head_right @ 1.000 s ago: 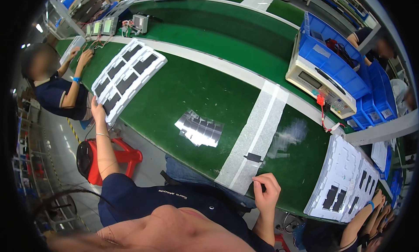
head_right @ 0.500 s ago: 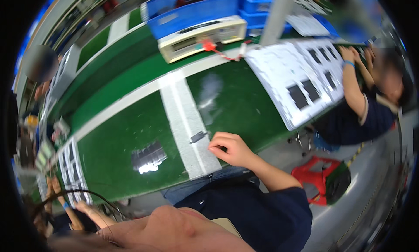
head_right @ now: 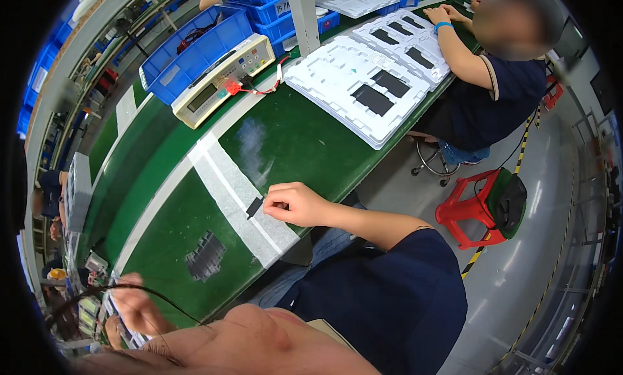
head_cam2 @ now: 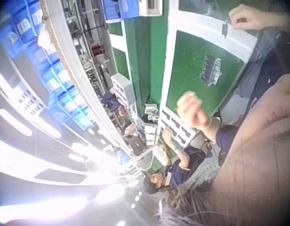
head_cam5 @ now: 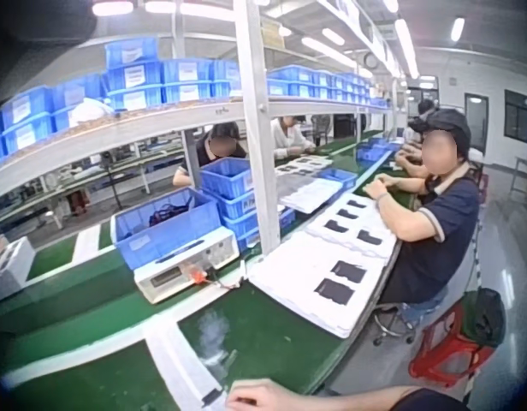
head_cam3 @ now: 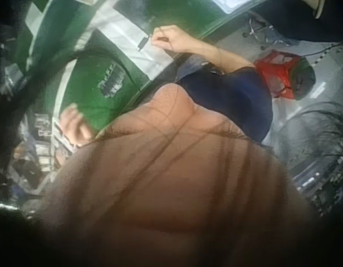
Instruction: Inspecting and assembling small electronic components on a factory conveyor belt.
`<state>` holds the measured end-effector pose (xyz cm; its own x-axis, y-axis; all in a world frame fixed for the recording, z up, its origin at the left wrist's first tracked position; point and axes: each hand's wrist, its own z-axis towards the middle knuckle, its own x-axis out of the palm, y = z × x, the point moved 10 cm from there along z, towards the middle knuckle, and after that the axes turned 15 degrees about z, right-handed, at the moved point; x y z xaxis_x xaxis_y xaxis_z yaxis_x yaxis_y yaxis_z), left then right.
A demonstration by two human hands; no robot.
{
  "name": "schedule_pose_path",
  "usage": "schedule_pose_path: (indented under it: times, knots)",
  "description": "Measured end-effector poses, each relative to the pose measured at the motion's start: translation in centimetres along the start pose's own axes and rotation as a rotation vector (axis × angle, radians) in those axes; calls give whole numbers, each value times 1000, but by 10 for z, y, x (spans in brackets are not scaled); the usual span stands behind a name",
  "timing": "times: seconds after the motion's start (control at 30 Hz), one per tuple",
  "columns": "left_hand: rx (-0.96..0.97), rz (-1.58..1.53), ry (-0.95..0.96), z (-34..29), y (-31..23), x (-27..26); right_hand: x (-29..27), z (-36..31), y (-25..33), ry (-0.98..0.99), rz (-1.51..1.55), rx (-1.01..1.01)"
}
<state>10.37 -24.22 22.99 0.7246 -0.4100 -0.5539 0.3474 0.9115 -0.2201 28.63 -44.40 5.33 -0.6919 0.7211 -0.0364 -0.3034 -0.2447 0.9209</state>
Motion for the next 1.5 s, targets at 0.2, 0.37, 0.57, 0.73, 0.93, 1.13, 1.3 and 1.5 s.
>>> schedule_pose_path:
  times: [0.2, 0.37, 0.57, 0.73, 0.93, 1.13, 1.3, 1.5]
  knots:
    - [366, -1193, -579, 34, -78, -14, -21, -19, 56, -117, -456, -419]
    - [328, -1235, -572, 34, -97, -2, -133, -57, 87, -648, -1006, -363]
    - [446, -1066, -765, -6, -79, -15, -181, -85, 47, -778, -1127, -185]
    - [567, -1072, -585, 21, -124, -6, -182, -89, 42, -798, -1072, -204]
    - [560, -637, -22, 13, -147, 20, -179, -80, 40, -740, -1070, -241]
    - [217, 211, 616, -23, -46, 122, -146, -79, 48, -743, -1263, -153]
    - [-315, 624, 784, -120, 70, 108, 25, -30, 29, 136, -658, -240]
    - [-313, 453, 708, -138, 82, 111, 73, -5, 2, 322, -790, -225]
